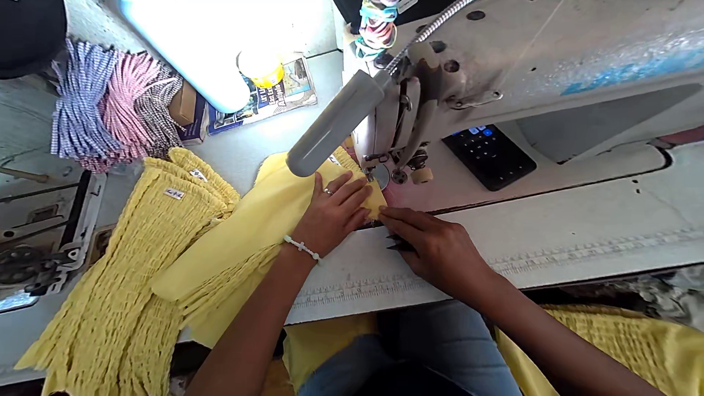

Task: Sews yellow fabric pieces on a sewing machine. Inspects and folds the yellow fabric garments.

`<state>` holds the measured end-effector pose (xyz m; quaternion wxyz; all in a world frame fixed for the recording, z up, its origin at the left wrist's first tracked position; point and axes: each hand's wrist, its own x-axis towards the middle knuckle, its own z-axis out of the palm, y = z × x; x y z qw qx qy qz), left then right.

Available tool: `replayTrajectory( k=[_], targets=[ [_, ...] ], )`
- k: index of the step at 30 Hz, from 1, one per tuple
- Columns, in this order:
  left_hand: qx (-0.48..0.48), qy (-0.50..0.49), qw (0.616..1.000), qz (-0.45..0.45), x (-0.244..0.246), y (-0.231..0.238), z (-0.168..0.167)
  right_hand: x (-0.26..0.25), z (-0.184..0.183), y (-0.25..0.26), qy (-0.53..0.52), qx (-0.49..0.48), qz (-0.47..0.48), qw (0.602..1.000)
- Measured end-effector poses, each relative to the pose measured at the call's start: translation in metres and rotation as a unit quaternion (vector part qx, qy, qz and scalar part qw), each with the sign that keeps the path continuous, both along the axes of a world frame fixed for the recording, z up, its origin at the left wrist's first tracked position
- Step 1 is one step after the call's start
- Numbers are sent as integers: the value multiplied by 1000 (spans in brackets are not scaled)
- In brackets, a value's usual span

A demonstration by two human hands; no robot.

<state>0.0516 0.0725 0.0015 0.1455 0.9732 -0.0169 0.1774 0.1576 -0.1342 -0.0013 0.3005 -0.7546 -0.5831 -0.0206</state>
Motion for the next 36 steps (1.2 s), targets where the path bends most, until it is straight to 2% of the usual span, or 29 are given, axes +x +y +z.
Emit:
replayTrajectory(
  k=[20,24,28,36],
  targets=[
    [-27,12,999,12,17,25,10,15,3,25,-34,-6,-10,999],
    [-2,7,1000,14,21,28,12,18,6,29,-37,-14,-7,999],
    [30,-68,996,-39,16,20,4,19,6,31,-42,-14,-12,999],
    [46,-23,998,-25,10,11,3,23,9,37,-90,-2,-7,996]
  ],
)
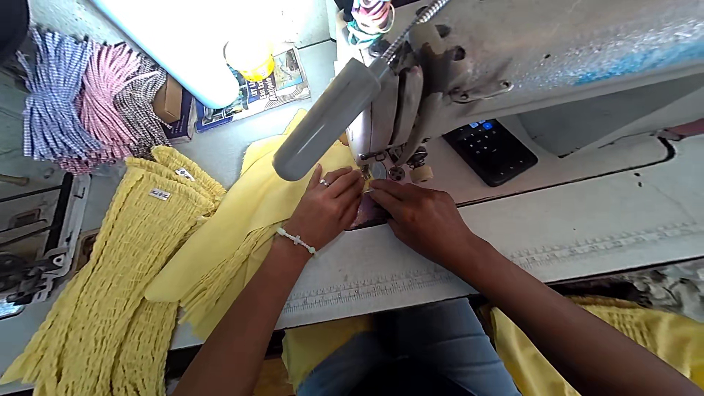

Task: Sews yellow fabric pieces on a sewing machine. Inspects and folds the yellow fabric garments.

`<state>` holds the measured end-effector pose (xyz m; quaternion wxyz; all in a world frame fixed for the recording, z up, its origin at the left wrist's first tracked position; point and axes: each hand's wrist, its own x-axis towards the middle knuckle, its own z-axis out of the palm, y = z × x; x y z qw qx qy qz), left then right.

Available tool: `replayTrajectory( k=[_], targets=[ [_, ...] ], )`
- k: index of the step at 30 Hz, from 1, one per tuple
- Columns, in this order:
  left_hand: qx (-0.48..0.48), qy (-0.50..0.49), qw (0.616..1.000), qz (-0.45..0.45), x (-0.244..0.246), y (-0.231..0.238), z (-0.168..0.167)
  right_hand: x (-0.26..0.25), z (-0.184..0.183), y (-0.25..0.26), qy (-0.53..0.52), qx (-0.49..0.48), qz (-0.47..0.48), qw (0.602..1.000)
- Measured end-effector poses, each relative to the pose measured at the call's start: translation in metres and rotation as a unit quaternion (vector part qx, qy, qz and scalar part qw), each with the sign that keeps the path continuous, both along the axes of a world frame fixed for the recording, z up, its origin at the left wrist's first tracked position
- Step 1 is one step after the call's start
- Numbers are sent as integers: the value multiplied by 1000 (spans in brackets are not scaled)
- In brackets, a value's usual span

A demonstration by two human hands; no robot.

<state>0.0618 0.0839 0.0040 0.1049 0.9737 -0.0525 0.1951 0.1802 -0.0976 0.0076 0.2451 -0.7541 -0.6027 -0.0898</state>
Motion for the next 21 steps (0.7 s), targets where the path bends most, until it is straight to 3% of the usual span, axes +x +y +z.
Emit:
replayTrajectory(
  k=[10,16,21],
  targets=[
    [-33,19,999,36,5,-3,-2,4,-5,-1,6,8,-14,1000],
    [-59,78,994,51,6,-4,12,12,-3,-6,45,7,-47,998],
    [-37,174,983,-55,16,27,54,9,-2,-29,89,21,-75,993]
  ],
)
